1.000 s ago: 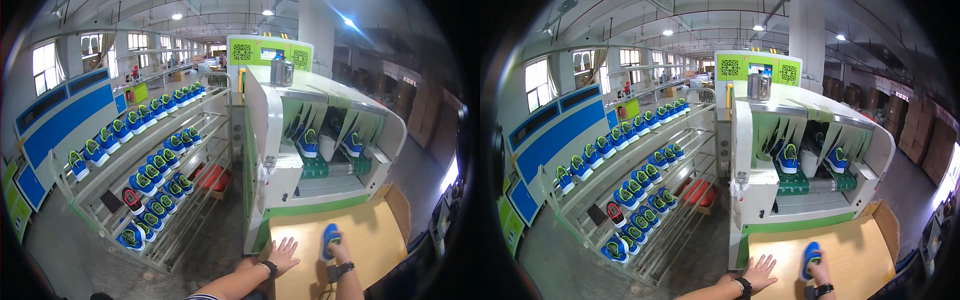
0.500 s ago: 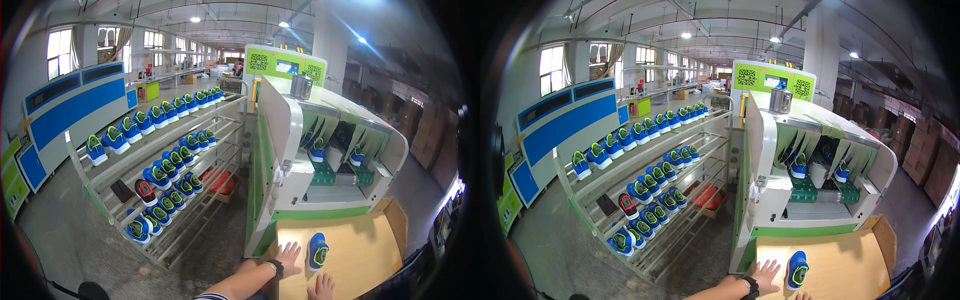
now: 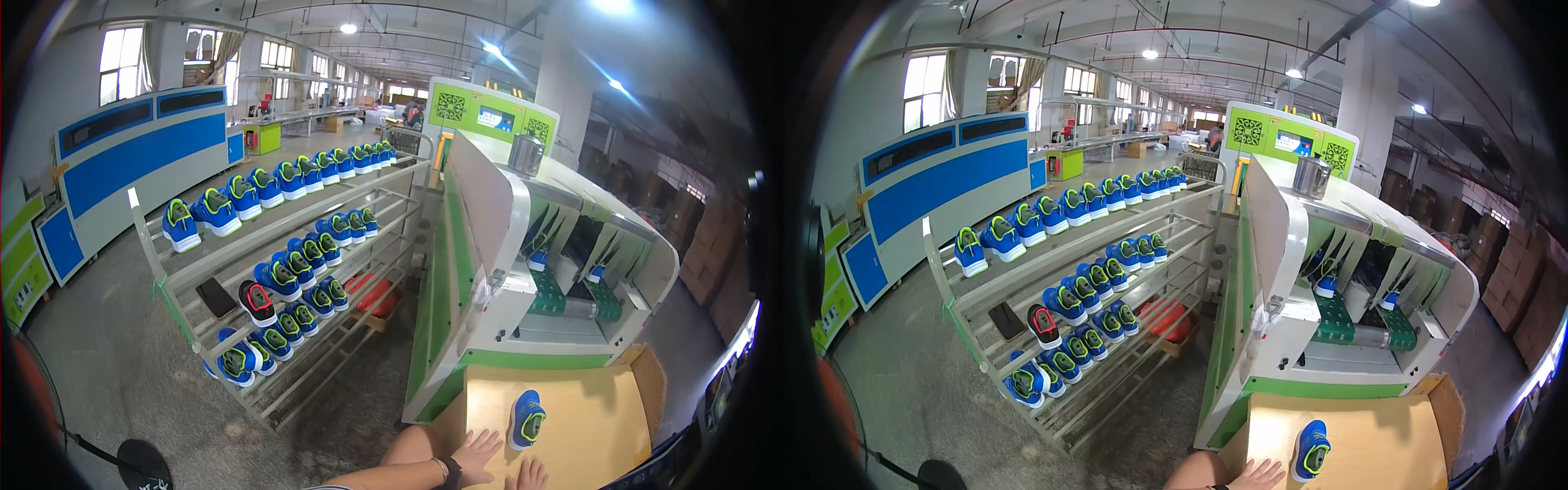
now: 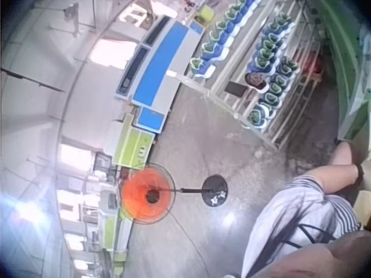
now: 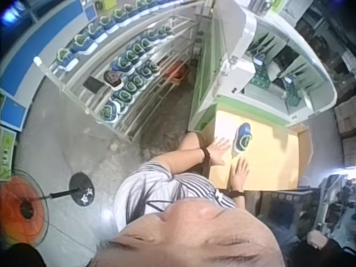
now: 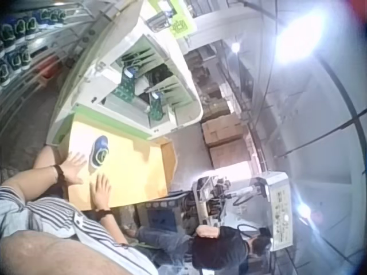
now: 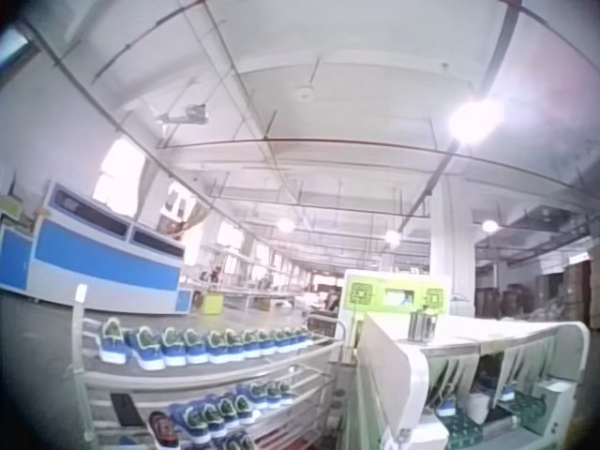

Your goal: The person picks up pairs of blue sneakers from a wooden table and places them into a green and white automated processing machine. The shoes are handled one pair at a time, and the person repeats this action throughout the clip. A coworker is visible in the background performing similar tasks.

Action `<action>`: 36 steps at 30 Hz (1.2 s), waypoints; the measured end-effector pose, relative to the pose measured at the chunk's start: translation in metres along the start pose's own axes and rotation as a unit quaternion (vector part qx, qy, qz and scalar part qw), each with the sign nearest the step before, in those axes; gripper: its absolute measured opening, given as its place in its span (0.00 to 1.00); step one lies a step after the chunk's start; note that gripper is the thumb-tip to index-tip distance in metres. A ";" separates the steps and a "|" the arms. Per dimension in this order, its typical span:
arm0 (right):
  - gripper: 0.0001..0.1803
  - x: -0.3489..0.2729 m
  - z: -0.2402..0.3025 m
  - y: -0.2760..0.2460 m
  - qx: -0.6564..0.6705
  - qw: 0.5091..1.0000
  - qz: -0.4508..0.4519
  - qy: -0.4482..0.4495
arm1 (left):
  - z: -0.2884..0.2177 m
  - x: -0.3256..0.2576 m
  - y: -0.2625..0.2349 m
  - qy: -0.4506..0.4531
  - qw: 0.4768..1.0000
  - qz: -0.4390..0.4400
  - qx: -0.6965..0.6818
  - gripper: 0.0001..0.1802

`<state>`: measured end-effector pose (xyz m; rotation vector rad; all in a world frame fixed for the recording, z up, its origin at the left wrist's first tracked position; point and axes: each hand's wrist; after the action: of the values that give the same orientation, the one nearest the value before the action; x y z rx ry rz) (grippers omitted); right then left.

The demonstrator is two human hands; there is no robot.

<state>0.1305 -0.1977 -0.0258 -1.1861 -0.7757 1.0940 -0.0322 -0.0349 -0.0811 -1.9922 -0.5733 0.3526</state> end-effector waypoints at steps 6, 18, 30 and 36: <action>0.37 -0.003 0.004 0.000 -0.015 1.000 -0.023 -0.006 | 0.000 -0.003 -0.001 0.011 1.000 -0.011 -0.002 0.64; 0.36 -0.003 -0.001 0.007 0.020 0.999 -0.033 -0.003 | 0.002 -0.003 -0.001 0.008 1.000 -0.009 -0.011 0.65; 0.36 -0.004 0.004 0.001 0.022 0.999 -0.025 0.002 | 0.001 -0.004 0.000 0.004 0.999 -0.015 -0.028 0.64; 0.36 -0.004 0.002 0.004 0.021 0.999 -0.030 0.000 | 0.001 -0.003 0.003 0.006 1.000 -0.012 -0.023 0.64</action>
<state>0.1267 -0.2005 -0.0288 -1.1206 -0.7794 1.0551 -0.0347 -0.0365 -0.0842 -2.0286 -0.6026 0.3155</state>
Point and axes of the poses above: each hand's wrist, its own x-axis towards the middle knuckle, its own y-axis out of the palm, z = x × y, and after that the axes turned 2 degrees about x, right-handed
